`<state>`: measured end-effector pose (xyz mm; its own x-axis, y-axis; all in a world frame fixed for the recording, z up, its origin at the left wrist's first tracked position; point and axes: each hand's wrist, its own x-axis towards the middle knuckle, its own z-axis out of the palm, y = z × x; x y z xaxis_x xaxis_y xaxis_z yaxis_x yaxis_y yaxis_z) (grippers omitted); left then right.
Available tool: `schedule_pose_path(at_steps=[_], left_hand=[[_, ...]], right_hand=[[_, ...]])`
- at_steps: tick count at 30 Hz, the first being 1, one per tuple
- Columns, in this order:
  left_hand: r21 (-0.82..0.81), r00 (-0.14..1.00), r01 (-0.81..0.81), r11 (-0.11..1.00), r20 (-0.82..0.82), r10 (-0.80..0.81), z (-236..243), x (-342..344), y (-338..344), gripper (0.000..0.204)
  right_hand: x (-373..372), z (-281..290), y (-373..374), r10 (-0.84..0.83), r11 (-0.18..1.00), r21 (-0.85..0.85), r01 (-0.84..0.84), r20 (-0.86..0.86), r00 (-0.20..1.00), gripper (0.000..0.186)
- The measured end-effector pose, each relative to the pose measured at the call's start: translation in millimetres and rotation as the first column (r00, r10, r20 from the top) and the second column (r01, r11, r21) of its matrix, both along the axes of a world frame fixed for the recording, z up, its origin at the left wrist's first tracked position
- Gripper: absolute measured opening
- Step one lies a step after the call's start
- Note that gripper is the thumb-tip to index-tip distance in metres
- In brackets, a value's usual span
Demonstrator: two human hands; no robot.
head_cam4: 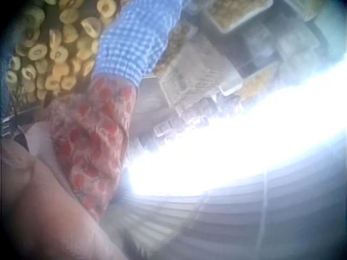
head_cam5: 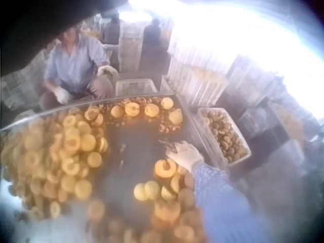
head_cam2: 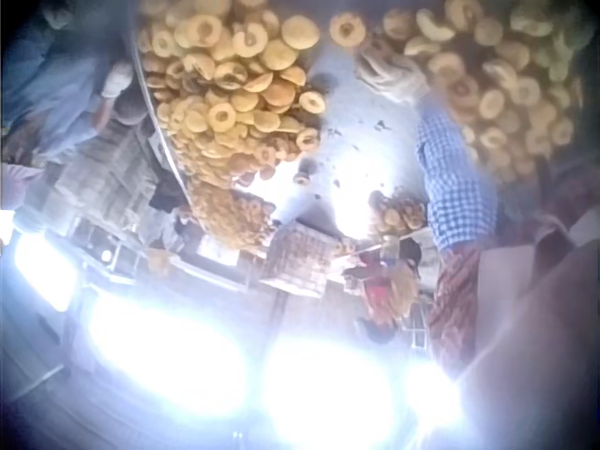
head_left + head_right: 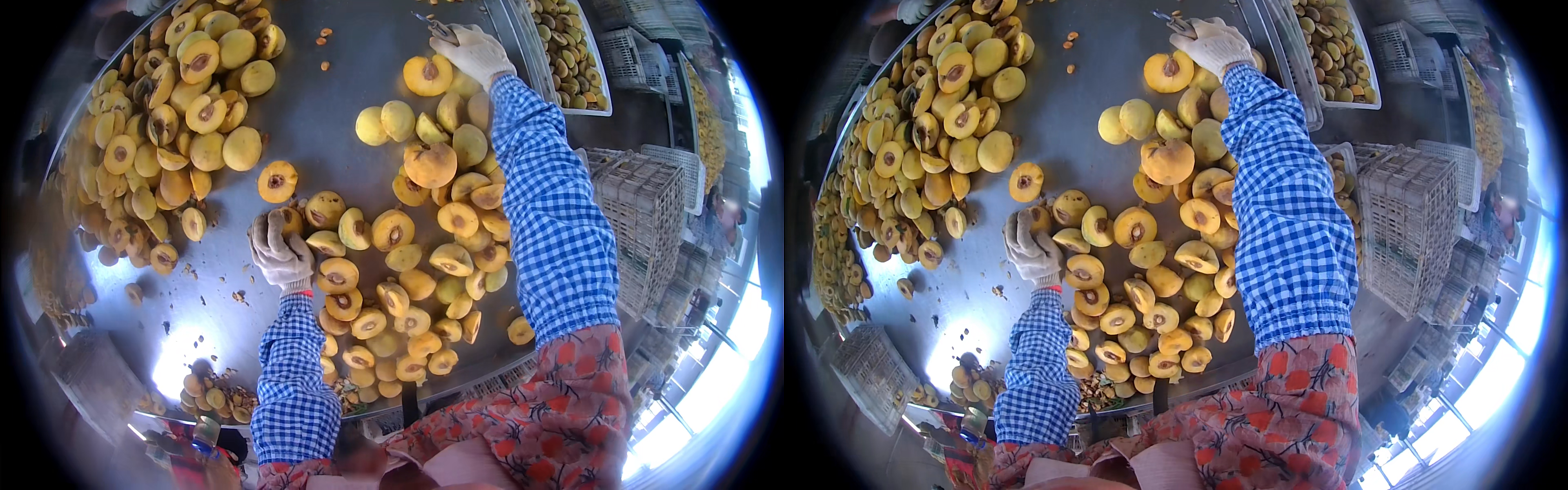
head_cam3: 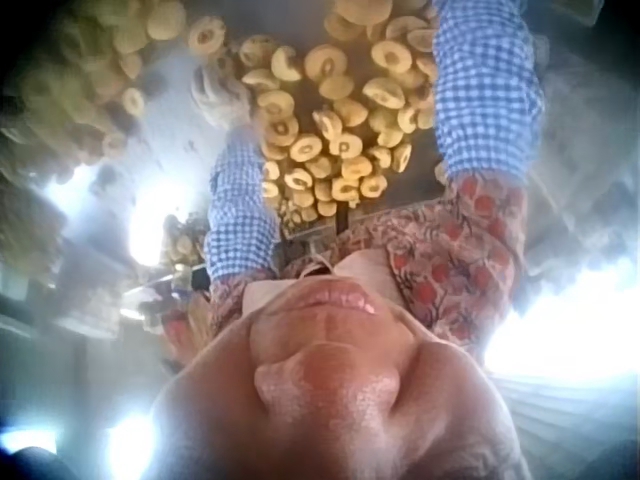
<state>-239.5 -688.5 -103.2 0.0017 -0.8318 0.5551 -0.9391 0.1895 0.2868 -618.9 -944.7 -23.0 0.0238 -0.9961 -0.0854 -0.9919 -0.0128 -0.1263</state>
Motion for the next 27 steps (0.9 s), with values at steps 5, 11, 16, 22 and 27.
schedule_pose_path(at_steps=[5,11,16,22,27], left_hand=[[-0.041,0.999,0.030,0.999,-0.028,-0.032,0.5,0.1,-3.8,0.041],[-0.060,0.989,-0.016,0.998,-0.149,0.007,-4.2,4.0,0.2,0.049],[0.116,0.949,-0.062,0.991,-0.301,0.095,9.9,2.0,8.0,0.055],[0.466,0.876,-0.061,0.883,-0.399,0.271,55.6,-15.0,0.7,0.044],[0.625,0.911,0.088,0.775,-0.365,0.191,62.4,-14.0,36.5,0.037]], right_hand=[[9.8,-31.9,11.5,0.464,0.875,-0.055,-0.481,-0.186,0.866,0.048],[78.5,0.4,70.3,0.220,0.956,-0.239,-0.171,0.193,0.956,0.044],[105.9,-5.1,103.8,0.312,0.934,-0.215,-0.285,0.104,0.944,0.043],[108.9,-29.4,145.5,0.253,0.950,-0.198,-0.243,0.031,0.967,0.049],[121.3,-26.8,220.6,0.207,0.977,-0.107,-0.187,0.224,0.952,0.049]])
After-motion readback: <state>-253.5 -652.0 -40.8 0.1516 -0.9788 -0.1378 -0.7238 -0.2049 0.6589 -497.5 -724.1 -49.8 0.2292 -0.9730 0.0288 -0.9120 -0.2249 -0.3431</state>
